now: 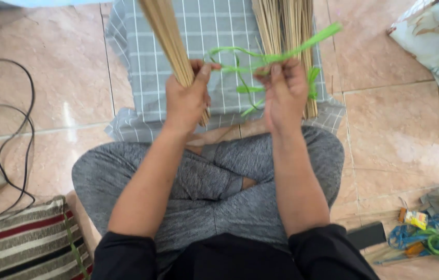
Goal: Bundling and tying thin bamboo sticks with green plastic strips while sitting on the floor.
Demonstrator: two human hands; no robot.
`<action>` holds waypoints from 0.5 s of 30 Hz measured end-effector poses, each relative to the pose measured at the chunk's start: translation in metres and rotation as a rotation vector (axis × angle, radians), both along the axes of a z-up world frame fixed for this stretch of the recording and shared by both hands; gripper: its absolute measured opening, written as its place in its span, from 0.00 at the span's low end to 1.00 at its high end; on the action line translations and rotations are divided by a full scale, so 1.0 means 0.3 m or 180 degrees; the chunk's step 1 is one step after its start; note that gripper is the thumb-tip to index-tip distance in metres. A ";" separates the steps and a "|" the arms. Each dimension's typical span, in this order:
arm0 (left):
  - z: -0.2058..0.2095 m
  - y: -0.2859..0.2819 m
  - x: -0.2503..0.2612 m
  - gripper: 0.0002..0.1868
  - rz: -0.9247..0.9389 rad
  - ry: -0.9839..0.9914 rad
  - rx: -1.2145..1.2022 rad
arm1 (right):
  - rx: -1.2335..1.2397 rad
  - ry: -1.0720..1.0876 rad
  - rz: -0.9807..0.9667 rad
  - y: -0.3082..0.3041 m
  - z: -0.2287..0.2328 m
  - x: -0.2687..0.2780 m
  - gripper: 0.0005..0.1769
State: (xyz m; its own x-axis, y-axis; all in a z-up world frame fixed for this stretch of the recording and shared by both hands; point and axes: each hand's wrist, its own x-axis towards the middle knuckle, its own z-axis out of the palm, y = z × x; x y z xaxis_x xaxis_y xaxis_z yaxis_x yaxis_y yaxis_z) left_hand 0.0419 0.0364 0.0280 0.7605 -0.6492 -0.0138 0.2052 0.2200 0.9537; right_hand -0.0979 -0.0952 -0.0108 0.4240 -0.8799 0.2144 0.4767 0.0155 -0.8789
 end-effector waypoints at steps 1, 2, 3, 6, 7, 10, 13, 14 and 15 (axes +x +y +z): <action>0.010 -0.005 0.004 0.09 0.0002 -0.0043 -0.0044 | -0.0044 -0.0043 0.0002 -0.008 -0.002 -0.003 0.05; 0.018 -0.008 0.010 0.08 -0.0014 0.0111 -0.0115 | 0.0433 -0.0278 0.0374 -0.014 -0.007 -0.005 0.05; 0.016 0.010 -0.002 0.08 -0.0023 0.0313 -0.0127 | 0.0971 -0.0466 0.0749 0.004 -0.022 -0.025 0.06; -0.047 -0.002 0.038 0.07 0.0227 0.0859 -0.0385 | 0.1644 -0.0948 0.1010 -0.011 0.031 -0.029 0.05; -0.054 0.004 0.064 0.07 0.0233 0.0847 -0.0393 | 0.1637 -0.0957 0.1022 -0.039 0.027 -0.046 0.05; -0.053 0.031 0.133 0.08 0.0639 0.1157 -0.0432 | 0.1762 -0.1240 0.0687 -0.111 0.026 -0.112 0.06; -0.021 0.068 0.195 0.10 0.0934 0.1271 -0.0436 | 0.1685 -0.1386 0.0284 -0.166 0.036 -0.180 0.06; -0.017 0.075 0.211 0.09 0.1118 0.1246 -0.0413 | 0.1582 -0.1245 -0.0066 -0.186 0.035 -0.198 0.06; -0.014 0.079 0.223 0.07 0.1289 0.1227 -0.0387 | 0.1469 -0.1100 -0.0428 -0.205 0.035 -0.223 0.07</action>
State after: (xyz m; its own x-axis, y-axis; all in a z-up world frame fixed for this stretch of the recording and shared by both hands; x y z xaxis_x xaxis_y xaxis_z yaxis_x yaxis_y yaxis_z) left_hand 0.1087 0.0601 0.0237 0.9037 -0.3212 -0.2830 0.4097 0.4570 0.7895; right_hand -0.1648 -0.1567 -0.0003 0.2762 -0.9561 -0.0976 0.7584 0.2791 -0.5890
